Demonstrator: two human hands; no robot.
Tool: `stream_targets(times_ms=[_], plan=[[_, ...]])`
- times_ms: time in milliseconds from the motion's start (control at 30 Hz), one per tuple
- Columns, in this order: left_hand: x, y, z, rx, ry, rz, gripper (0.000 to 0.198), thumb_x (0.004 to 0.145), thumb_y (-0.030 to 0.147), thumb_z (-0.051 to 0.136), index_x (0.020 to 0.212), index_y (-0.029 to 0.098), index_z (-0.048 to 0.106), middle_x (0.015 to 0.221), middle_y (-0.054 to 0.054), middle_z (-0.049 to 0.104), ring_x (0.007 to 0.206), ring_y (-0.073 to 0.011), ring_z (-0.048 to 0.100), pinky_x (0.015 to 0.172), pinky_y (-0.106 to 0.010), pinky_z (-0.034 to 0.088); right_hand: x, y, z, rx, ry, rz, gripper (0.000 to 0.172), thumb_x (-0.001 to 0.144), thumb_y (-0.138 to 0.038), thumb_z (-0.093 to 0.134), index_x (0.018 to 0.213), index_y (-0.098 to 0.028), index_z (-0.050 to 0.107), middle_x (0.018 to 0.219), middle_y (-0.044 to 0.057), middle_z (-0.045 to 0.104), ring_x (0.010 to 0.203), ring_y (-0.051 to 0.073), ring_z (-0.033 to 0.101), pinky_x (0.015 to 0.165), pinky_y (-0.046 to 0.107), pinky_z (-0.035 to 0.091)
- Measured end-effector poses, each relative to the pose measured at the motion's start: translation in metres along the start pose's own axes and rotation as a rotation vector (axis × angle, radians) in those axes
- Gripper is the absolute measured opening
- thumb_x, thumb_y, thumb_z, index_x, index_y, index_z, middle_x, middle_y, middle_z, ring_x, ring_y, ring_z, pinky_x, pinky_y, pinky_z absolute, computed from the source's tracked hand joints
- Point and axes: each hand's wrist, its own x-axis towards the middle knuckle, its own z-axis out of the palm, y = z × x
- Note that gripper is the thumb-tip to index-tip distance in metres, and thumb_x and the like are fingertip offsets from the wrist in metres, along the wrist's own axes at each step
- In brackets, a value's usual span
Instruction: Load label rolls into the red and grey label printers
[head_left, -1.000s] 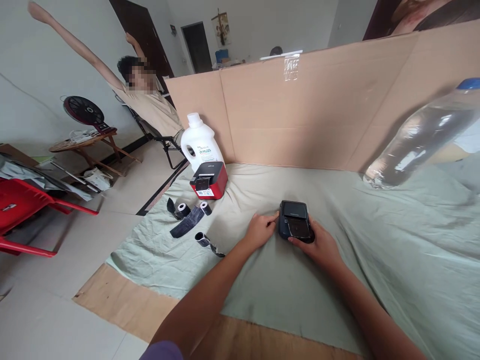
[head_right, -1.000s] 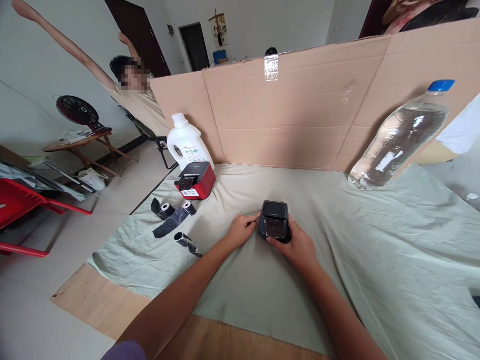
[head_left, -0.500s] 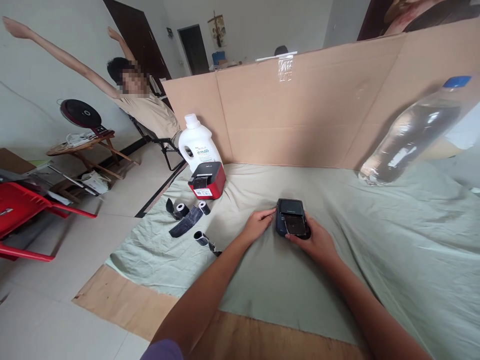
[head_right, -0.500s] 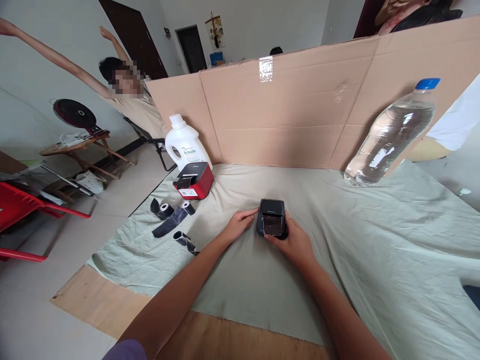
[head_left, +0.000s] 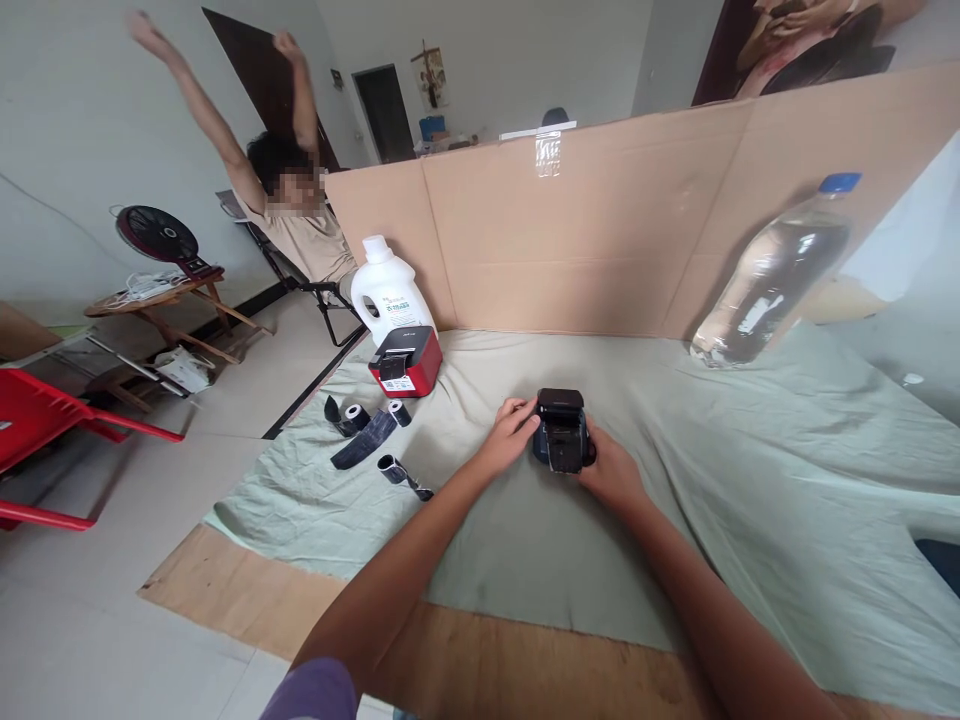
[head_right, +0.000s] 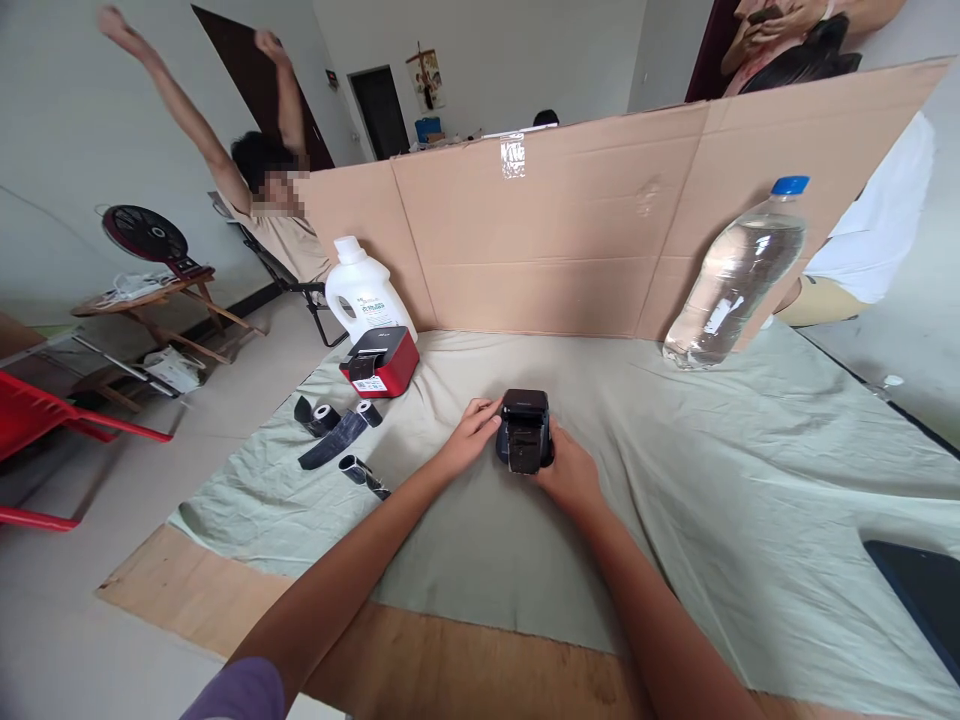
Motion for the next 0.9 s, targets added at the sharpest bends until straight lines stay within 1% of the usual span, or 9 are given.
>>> stream_targets(times_ms=[100, 200, 333, 467, 533, 633, 700, 767, 900], plan=[[0.017, 0.004, -0.001, 0.011, 0.006, -0.057, 0.047, 0.102, 0.039, 0.043, 0.146, 0.023, 0.053, 0.137, -0.008, 0.049, 0.138, -0.0164, 0.043, 0.123, -0.030, 0.026, 0.001, 0.001, 0.001, 0.037, -0.034, 0.014, 0.068, 0.076, -0.035, 0.065, 0.141, -0.025, 0.049, 0.117, 0.010, 0.070, 0.096, 0.030, 0.068, 0.075, 0.039, 0.051], [0.033, 0.006, -0.002, -0.015, -0.021, -0.078, 0.050, 0.103, 0.041, 0.041, 0.147, 0.020, 0.051, 0.142, -0.009, 0.050, 0.139, -0.0178, 0.044, 0.122, -0.031, 0.026, 0.001, 0.001, 0.001, 0.034, -0.038, 0.022, 0.072, 0.075, -0.036, 0.067, 0.143, -0.025, 0.048, 0.112, 0.012, 0.071, 0.095, 0.032, 0.068, 0.075, 0.041, 0.051], [0.042, 0.010, 0.000, 0.023, -0.053, -0.114, 0.050, 0.102, 0.042, 0.041, 0.145, 0.019, 0.053, 0.140, -0.010, 0.058, 0.134, -0.0216, 0.051, 0.118, -0.035, 0.034, 0.000, 0.000, -0.001, 0.040, -0.039, 0.022, 0.070, 0.078, -0.041, 0.064, 0.144, -0.026, 0.047, 0.108, 0.010, 0.072, 0.093, 0.032, 0.068, 0.071, 0.038, 0.050], [0.040, 0.032, -0.002, 0.212, 0.017, -0.067, 0.047, 0.097, 0.039, 0.050, 0.138, 0.019, 0.060, 0.123, -0.010, 0.065, 0.116, -0.0214, 0.061, 0.108, -0.035, 0.044, 0.000, 0.000, -0.001, 0.057, -0.051, 0.016, 0.068, 0.078, -0.042, 0.062, 0.143, -0.027, 0.046, 0.112, 0.009, 0.072, 0.095, 0.032, 0.068, 0.070, 0.035, 0.047], [0.041, 0.050, -0.004, 0.374, -0.075, 0.013, 0.042, 0.095, 0.035, 0.054, 0.132, 0.021, 0.063, 0.116, -0.008, 0.069, 0.111, -0.0219, 0.063, 0.104, -0.035, 0.047, 0.000, 0.000, -0.001, 0.043, -0.038, 0.028, 0.070, 0.078, -0.040, 0.062, 0.144, -0.025, 0.045, 0.117, 0.011, 0.071, 0.097, 0.033, 0.068, 0.072, 0.036, 0.047], [0.049, 0.078, -0.002, 0.697, -0.330, 0.078, 0.032, 0.094, 0.029, 0.055, 0.122, 0.027, 0.070, 0.119, -0.005, 0.071, 0.117, -0.0250, 0.062, 0.105, -0.039, 0.046, 0.000, -0.002, -0.001, 0.020, -0.045, 0.061, 0.072, 0.079, -0.039, 0.061, 0.147, -0.022, 0.042, 0.121, 0.013, 0.069, 0.101, 0.034, 0.067, 0.074, 0.037, 0.046], [0.058, 0.092, 0.001, 0.814, -0.429, 0.053, 0.028, 0.091, 0.026, 0.059, 0.115, 0.029, 0.073, 0.121, -0.005, 0.072, 0.121, -0.0274, 0.061, 0.106, -0.041, 0.045, 0.000, -0.003, -0.002, 0.031, -0.071, 0.064, 0.071, 0.080, -0.043, 0.062, 0.145, -0.022, 0.044, 0.121, 0.012, 0.070, 0.104, 0.035, 0.067, 0.074, 0.037, 0.046], [0.069, 0.101, 0.006, 0.844, -0.490, 0.004, 0.028, 0.085, 0.024, 0.066, 0.112, 0.029, 0.074, 0.121, -0.007, 0.072, 0.117, -0.0284, 0.064, 0.100, -0.039, 0.049, 0.000, -0.003, -0.004, 0.055, -0.082, 0.064, 0.073, 0.080, -0.052, 0.064, 0.145, -0.024, 0.044, 0.122, 0.011, 0.071, 0.109, 0.035, 0.066, 0.076, 0.037, 0.048], [0.088, 0.114, 0.014, 0.897, -0.609, -0.097, 0.040, 0.072, 0.022, 0.078, 0.112, 0.022, 0.075, 0.125, -0.013, 0.070, 0.112, -0.0314, 0.067, 0.092, -0.039, 0.055, 0.000, -0.001, -0.004, 0.033, -0.086, 0.087, 0.081, 0.080, -0.063, 0.062, 0.149, -0.027, 0.038, 0.130, 0.010, 0.068, 0.115, 0.036, 0.064, 0.082, 0.039, 0.048]])
